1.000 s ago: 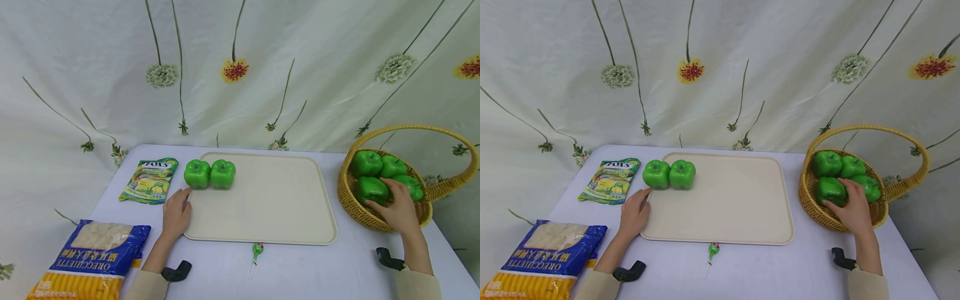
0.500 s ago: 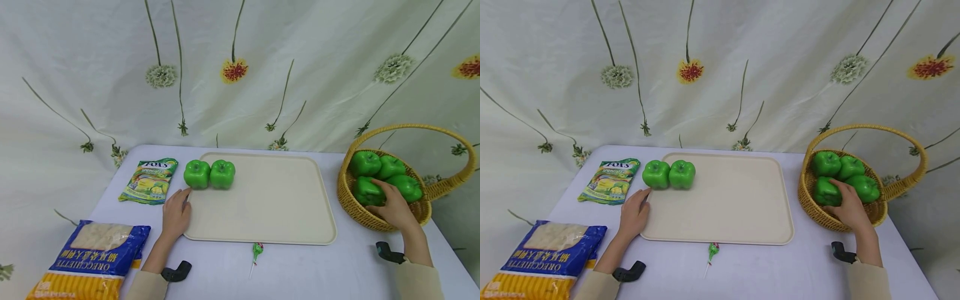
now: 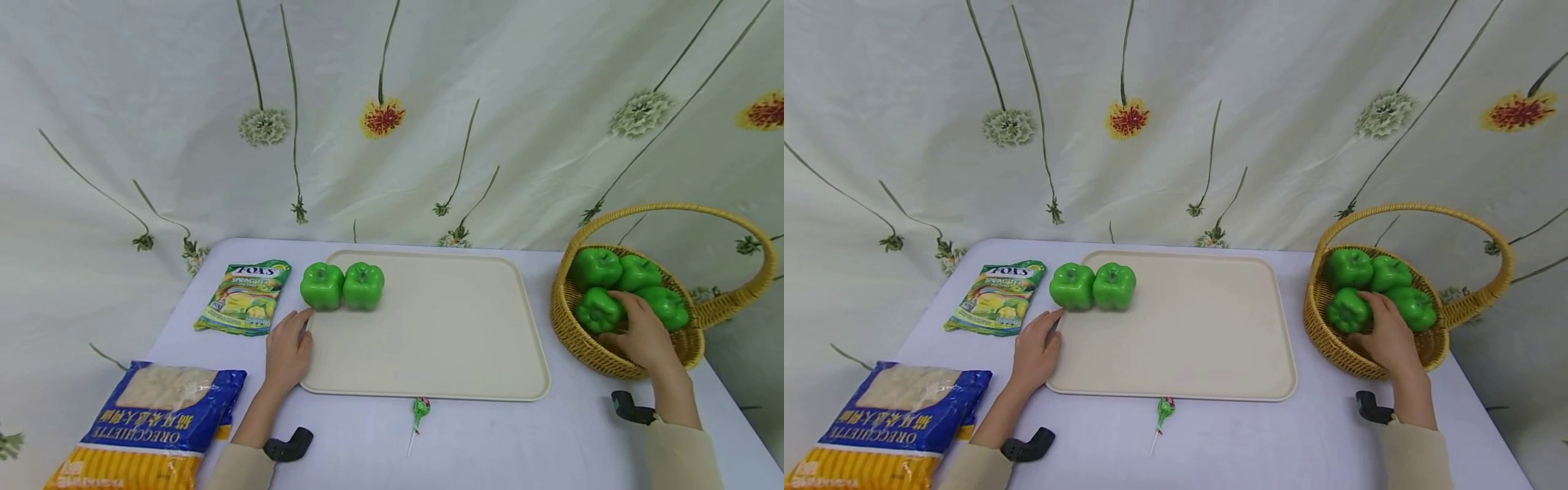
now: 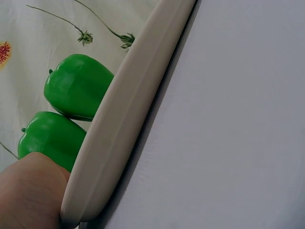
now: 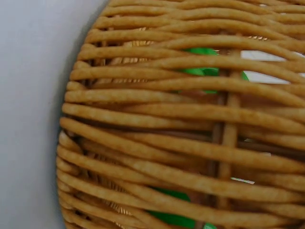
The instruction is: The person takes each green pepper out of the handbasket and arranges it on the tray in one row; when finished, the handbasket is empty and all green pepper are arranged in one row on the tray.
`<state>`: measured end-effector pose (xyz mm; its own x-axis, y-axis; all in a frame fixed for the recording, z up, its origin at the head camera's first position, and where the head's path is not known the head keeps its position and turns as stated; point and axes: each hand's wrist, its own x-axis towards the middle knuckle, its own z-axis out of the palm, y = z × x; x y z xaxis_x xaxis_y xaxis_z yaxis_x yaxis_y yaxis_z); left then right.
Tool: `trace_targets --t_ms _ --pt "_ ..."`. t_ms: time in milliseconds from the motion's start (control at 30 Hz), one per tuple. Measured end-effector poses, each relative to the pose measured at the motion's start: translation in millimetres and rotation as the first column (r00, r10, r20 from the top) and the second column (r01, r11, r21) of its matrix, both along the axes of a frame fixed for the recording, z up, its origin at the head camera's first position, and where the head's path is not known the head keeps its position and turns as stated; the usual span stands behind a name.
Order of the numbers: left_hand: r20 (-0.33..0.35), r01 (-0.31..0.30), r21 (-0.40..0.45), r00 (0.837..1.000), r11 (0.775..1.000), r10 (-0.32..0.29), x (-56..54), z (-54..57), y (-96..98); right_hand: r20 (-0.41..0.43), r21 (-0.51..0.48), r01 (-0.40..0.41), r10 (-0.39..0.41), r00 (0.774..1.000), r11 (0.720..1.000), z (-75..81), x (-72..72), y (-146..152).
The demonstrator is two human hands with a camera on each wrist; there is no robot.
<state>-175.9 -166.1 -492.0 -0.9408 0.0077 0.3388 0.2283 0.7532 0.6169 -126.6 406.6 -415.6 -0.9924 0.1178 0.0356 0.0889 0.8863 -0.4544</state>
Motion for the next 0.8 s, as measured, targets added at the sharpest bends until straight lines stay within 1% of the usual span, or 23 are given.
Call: trace_targets --t_ms 200,333,400,533,667,800 --pt "0.003 0.000 0.003 1.000 1.000 0.000 0.4 0.4 -0.1 0.010 0.024 0.028 -0.028 1.000 0.999 0.6 -3.5 -0.5" --pt "-0.009 0.002 0.002 1.000 1.000 -0.002 0.7 1.0 0.3 0.015 0.052 0.044 -0.045 0.999 0.998 1.2 -4.8 -0.5" --pt "-0.015 0.003 0.002 1.000 1.000 -0.003 0.9 0.8 0.5 0.011 0.071 0.050 -0.051 0.999 0.996 1.4 -4.6 -0.7" --pt "-0.006 0.002 0.002 1.000 1.000 -0.002 0.9 1.4 0.4 -0.010 0.093 0.052 -0.051 0.999 0.994 2.1 -3.9 -0.9" --pt "0.023 0.002 0.003 1.000 1.000 -0.002 0.6 2.4 -0.1 -0.034 0.067 0.069 -0.067 0.997 0.995 2.7 -1.1 -1.3" --pt "0.037 0.002 0.002 0.999 1.000 -0.002 0.1 2.2 -0.3 -0.058 -0.008 0.116 -0.116 0.992 0.993 6.8 3.0 -2.0"
